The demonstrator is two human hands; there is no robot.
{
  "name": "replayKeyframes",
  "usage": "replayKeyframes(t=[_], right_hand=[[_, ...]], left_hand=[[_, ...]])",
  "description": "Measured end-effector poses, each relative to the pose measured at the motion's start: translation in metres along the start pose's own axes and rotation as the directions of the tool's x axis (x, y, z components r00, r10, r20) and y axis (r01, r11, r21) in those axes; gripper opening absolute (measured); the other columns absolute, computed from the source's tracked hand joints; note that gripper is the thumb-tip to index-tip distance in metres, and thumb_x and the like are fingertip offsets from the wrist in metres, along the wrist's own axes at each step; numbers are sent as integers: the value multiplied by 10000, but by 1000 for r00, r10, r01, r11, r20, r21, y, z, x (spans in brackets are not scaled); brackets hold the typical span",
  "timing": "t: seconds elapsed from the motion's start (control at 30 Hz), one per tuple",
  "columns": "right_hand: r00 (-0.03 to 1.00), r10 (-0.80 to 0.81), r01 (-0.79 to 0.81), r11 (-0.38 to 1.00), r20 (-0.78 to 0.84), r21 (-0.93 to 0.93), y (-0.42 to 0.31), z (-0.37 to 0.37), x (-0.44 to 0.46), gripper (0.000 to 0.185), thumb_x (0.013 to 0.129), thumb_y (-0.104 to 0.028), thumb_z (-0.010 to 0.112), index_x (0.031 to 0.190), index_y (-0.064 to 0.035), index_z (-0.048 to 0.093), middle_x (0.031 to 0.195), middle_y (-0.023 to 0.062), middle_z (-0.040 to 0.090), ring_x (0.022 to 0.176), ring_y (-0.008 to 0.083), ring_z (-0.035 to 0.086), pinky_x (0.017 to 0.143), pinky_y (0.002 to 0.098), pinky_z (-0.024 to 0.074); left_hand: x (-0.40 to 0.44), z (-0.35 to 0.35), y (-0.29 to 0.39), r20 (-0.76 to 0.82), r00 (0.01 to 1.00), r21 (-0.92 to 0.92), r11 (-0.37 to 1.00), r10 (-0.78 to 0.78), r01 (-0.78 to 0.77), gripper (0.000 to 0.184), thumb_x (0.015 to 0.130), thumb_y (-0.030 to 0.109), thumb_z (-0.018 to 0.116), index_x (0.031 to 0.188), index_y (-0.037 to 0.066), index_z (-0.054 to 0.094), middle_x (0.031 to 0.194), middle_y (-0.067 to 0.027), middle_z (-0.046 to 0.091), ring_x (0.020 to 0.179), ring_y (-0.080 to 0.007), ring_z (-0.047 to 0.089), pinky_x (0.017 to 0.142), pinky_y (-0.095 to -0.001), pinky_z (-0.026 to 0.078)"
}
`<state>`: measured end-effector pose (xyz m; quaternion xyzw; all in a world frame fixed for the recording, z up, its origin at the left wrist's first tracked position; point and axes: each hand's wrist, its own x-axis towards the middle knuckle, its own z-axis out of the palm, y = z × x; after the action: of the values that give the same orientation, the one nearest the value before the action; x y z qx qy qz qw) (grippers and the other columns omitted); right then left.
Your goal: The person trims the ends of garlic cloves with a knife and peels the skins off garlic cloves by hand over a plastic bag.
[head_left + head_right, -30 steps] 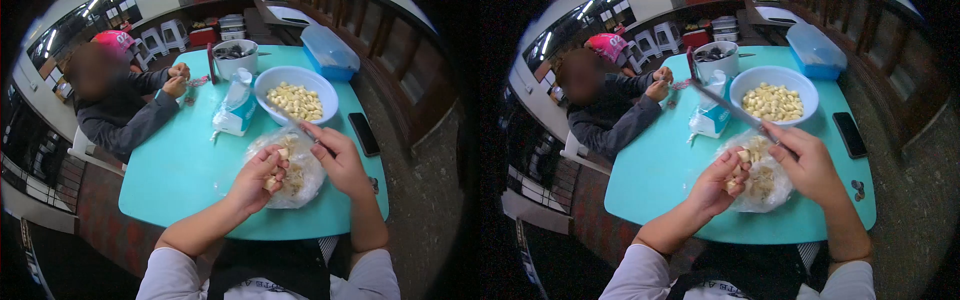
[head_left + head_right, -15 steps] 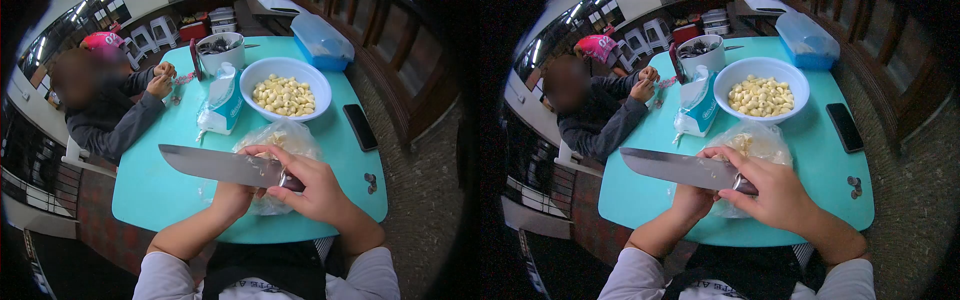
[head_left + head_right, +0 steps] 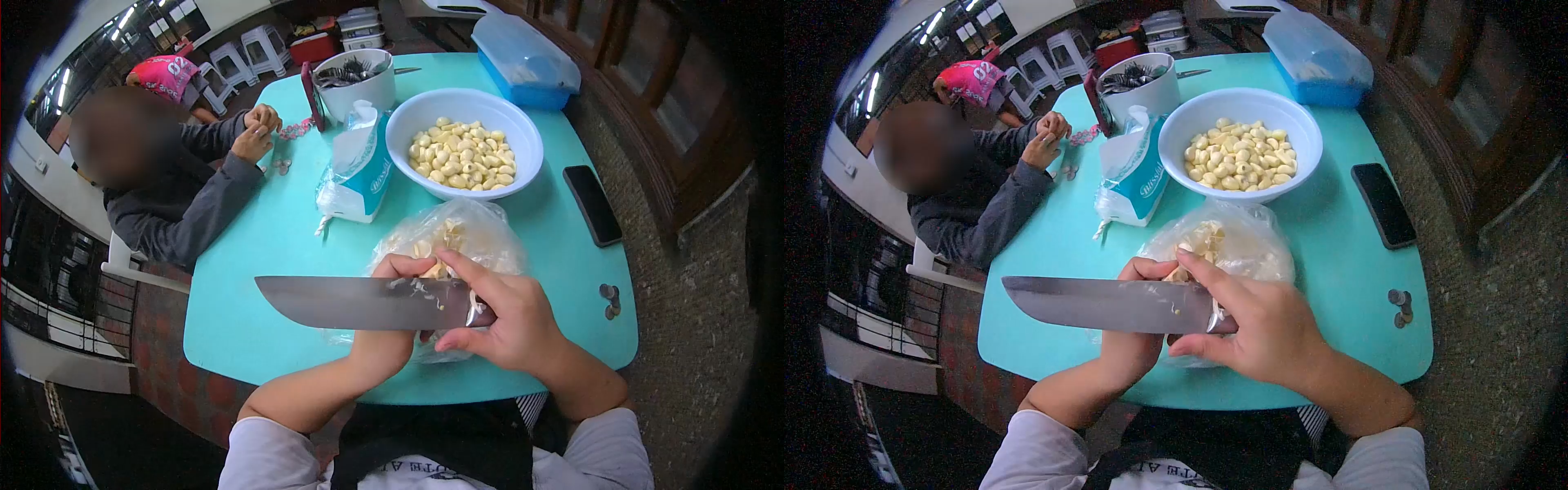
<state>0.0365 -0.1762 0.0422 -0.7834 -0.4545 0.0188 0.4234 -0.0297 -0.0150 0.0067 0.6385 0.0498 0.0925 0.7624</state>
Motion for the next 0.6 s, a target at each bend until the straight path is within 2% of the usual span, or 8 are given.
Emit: replayKeyframes(t=[0.1,0.2,0.3,0.47,0.6], right_hand=[[999,-42,41,998,-21,-41,3,3,-1,762,710,-476,685,1302,-69,429,751,158,608,653,292,619,587,364,481],[999,-49,48,998,-23,-49,1,4,0,750,710,-466,689,1293,-63,442,742,141,612,620,271,613,569,341,476],[998,-47,45,996,-31,-72,-4,5,-1,735,698,-442,708,1272,-48,471,758,129,630,581,250,608,554,310,471],[988,-150,140,966,-31,-218,-1,7,-2,749,695,-404,713,1293,-39,451,720,101,624,546,228,593,526,310,464],[992,-120,112,975,-29,-194,0,7,-1,744,687,-381,723,1298,-55,452,694,79,619,524,213,584,517,301,462]], left_hand=[[-3,0,2,-45,995,160,983,93,-85,250,871,179,585,1003,35,429,944,-113,580,805,-123,581,692,-263,490],[-2,1,1,-43,961,238,937,273,-256,260,852,152,604,988,26,422,959,-126,577,835,-140,579,717,-274,489],[0,-3,-6,-62,934,214,919,352,-332,267,820,100,629,960,19,417,986,-138,565,865,-152,569,748,-278,480],[0,-6,-4,-56,941,141,936,334,-323,303,760,30,665,936,19,418,1012,-143,551,877,-152,557,774,-273,470],[3,-3,-3,-43,932,54,932,360,-357,324,734,15,681,927,24,421,1004,-133,552,880,-147,552,773,-267,468]])
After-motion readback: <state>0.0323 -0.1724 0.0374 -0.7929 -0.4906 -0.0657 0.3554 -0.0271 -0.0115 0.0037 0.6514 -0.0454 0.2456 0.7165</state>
